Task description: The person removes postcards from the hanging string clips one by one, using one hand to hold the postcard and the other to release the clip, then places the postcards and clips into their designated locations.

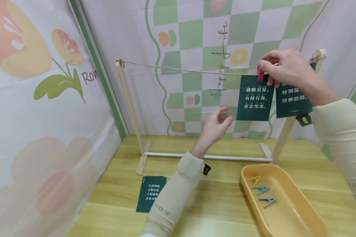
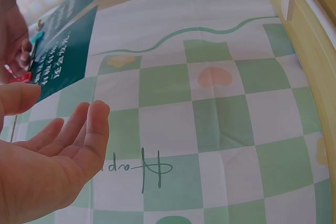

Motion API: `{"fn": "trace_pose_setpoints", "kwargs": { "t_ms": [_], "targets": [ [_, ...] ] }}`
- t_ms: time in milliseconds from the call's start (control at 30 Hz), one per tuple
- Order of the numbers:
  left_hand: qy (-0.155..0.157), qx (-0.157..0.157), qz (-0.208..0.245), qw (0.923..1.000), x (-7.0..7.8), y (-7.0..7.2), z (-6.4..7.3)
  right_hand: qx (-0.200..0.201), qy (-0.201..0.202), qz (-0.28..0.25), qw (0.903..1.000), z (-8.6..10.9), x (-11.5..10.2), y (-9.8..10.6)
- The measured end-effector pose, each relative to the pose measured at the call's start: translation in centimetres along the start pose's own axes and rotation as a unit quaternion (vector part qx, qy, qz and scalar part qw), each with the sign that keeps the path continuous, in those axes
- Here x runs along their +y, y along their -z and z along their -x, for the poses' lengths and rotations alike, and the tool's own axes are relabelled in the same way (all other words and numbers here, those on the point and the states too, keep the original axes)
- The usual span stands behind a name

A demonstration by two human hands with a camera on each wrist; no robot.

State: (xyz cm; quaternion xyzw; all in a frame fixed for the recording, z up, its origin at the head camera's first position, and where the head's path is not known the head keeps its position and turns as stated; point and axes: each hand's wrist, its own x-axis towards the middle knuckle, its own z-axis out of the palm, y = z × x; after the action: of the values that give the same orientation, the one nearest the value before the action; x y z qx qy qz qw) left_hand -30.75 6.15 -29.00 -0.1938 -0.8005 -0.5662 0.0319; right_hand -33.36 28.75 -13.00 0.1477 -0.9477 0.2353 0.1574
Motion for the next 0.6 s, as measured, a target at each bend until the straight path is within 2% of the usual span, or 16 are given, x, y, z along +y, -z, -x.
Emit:
{"fn": "trace_pose_setpoints", "kwargs": {
  "t_ms": [233,400,600],
  "targets": [
    [-0.008,-0.011,-0.018,0.9997,0.6,-0.1,-0.5,0.005,0.002,0.006,1.0000,-0.1,-0.1,0.3],
    [-0.004,-0.022,-0.012,0.9997,1.0,-0.6,-0.7,0.002,0.003,-0.001,1.0000,-0.1,-0.1,0.2],
    [0.013,-0.003,0.005,0.9999,1.2,-1.3,-1.1,-0.002,0.006,0.005,1.0000,-0.2,0.0,0.2]
  ]
}}
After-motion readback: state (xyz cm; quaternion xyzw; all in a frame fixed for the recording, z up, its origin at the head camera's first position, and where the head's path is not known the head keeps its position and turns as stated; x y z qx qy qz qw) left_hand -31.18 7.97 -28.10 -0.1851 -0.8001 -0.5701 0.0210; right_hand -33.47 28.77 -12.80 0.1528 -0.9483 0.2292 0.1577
